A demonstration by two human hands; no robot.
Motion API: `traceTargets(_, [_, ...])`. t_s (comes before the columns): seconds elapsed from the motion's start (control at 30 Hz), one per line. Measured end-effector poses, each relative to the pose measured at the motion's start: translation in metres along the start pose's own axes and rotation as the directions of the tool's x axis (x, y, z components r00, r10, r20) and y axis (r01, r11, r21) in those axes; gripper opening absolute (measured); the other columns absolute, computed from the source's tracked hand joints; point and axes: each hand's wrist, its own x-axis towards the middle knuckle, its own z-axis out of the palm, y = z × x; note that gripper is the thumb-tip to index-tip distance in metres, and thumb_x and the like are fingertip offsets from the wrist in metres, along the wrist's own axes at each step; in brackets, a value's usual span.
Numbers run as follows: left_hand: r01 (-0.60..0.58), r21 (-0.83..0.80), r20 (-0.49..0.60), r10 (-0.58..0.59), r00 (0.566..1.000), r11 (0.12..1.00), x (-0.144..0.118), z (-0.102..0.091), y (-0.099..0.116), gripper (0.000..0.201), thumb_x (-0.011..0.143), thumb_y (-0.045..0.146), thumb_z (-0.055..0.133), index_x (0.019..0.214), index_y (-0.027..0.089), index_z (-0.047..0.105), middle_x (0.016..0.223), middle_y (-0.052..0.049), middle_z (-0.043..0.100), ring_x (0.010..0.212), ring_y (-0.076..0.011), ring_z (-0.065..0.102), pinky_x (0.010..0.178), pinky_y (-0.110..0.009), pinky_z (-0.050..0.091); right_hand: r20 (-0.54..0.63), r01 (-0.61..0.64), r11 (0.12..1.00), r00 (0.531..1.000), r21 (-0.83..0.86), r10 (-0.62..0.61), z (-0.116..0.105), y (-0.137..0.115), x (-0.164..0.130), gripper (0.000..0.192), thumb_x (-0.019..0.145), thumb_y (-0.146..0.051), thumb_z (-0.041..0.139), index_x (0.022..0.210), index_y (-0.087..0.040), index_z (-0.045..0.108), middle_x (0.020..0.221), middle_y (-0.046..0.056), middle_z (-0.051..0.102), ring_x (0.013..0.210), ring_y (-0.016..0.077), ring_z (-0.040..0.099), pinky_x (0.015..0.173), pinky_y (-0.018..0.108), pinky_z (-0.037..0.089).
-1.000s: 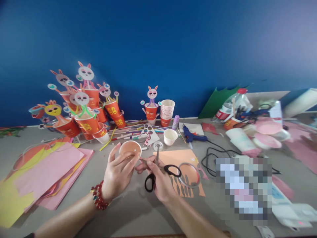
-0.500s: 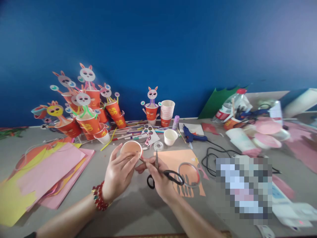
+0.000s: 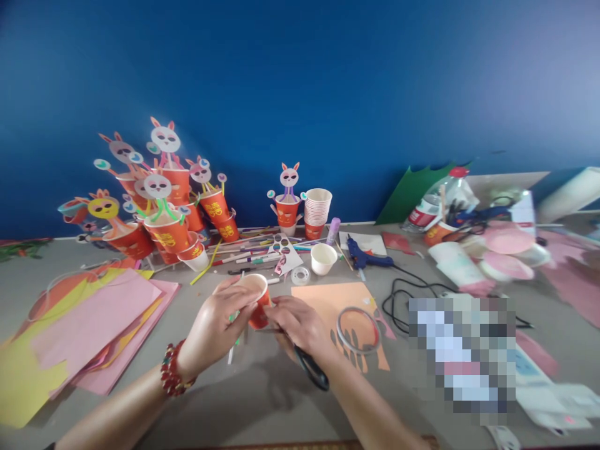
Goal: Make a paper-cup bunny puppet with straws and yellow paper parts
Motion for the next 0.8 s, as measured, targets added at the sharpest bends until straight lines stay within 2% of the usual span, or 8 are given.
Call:
traceTargets(0.03, [0.003,-0.007,-0.007,-0.003,1.000,1.000,0.000,0.000,0.001,0.021,0.091,0.011,0.052,0.102,0.021,0.067,0.089,-0.003,0.076,0.082,-0.0167,0.070,0.104,-0.047,0.042,-0.013,-0.026,1.000,1.000,0.006,0.026,0.002,-0.001,-0.001,0.023,0.093,-0.025,0.056,0.113,-0.027,0.067,0.095,0.004,0.077,0.100,0.0244,0.071,0.095,0.039,0.051])
traceTargets(0.1, [-0.025,0.026,-0.039,0.026,0.999,0.999,-0.001,0.002,0.005,0.023,0.090,0.009,0.052,0.105,0.020,0.066,0.089,-0.003,0.076,0.084,-0.0178,0.070,0.107,-0.050,0.038,-0.056,-0.204,0.976,0.976,0.072,0.209,0.008,-0.006,-0.004,0.018,0.096,-0.025,0.053,0.108,-0.026,0.067,0.092,0.004,0.076,0.101,0.0234,0.069,0.092,0.036,0.052])
traceTargets(0.2, [-0.085,0.125,-0.095,0.097,0.991,0.988,-0.003,0.008,0.010,0.030,0.089,0.004,0.049,0.113,0.016,0.062,0.090,-0.006,0.076,0.092,-0.0220,0.070,0.110,-0.057,0.031,-0.108,-0.450,0.834,0.857,0.320,0.504,0.022,-0.012,-0.008,0.018,0.100,-0.032,0.048,0.098,-0.024,0.065,0.083,0.002,0.075,0.086,0.0194,0.070,0.084,0.032,0.053])
traceTargets(0.27, [-0.088,0.128,-0.107,0.102,0.989,0.988,-0.004,0.013,0.008,0.030,0.089,0.004,0.049,0.115,0.015,0.059,0.091,-0.007,0.076,0.094,-0.0227,0.069,0.111,-0.057,0.031,-0.135,-0.468,0.737,0.794,0.488,0.593,0.029,-0.013,-0.008,0.022,0.100,-0.035,0.047,0.091,-0.023,0.062,0.079,0.001,0.074,0.074,0.0170,0.067,0.080,0.031,0.052])
traceTargets(0.33, [-0.046,0.050,-0.098,0.051,0.994,0.998,-0.004,0.016,0.004,0.027,0.090,0.007,0.049,0.113,0.017,0.059,0.093,-0.006,0.075,0.092,-0.0205,0.069,0.110,-0.053,0.034,-0.130,-0.453,0.670,0.764,0.588,0.632,0.031,-0.012,-0.006,0.024,0.099,-0.037,0.049,0.084,-0.022,0.060,0.075,0.001,0.073,0.070,0.0164,0.065,0.077,0.030,0.052])
traceTargets(0.47, [0.091,-0.153,-0.061,-0.102,0.993,0.984,-0.002,0.019,-0.007,0.018,0.093,0.015,0.051,0.106,0.022,0.061,0.100,-0.003,0.075,0.094,-0.0175,0.069,0.110,-0.046,0.038,-0.068,-0.488,0.649,0.767,0.583,0.638,0.024,-0.012,-0.001,0.020,0.094,-0.040,0.056,0.088,-0.021,0.059,0.068,0.000,0.071,0.062,0.0161,0.063,0.064,0.028,0.051])
traceTargets(0.63, [0.145,-0.220,-0.055,-0.161,0.985,0.965,-0.001,0.020,-0.006,0.014,0.095,0.021,0.051,0.103,0.024,0.062,0.100,-0.003,0.076,0.094,-0.0178,0.069,0.112,-0.045,0.036,-0.087,-0.579,0.704,0.743,0.412,0.663,0.015,-0.014,-0.004,0.021,0.092,-0.040,0.057,0.099,-0.021,0.065,0.073,0.001,0.071,0.065,0.0167,0.065,0.060,0.026,0.052])
traceTargets(0.8, [0.093,-0.178,-0.082,-0.109,0.991,0.980,-0.003,0.020,-0.004,0.015,0.095,0.021,0.051,0.102,0.023,0.063,0.100,-0.005,0.075,0.093,-0.0184,0.069,0.107,-0.045,0.040,-0.160,-0.493,0.862,0.848,0.117,0.506,0.006,-0.013,-0.001,0.017,0.091,-0.036,0.060,0.088,-0.023,0.071,0.078,0.004,0.069,0.075,0.0208,0.067,0.068,0.030,0.054])
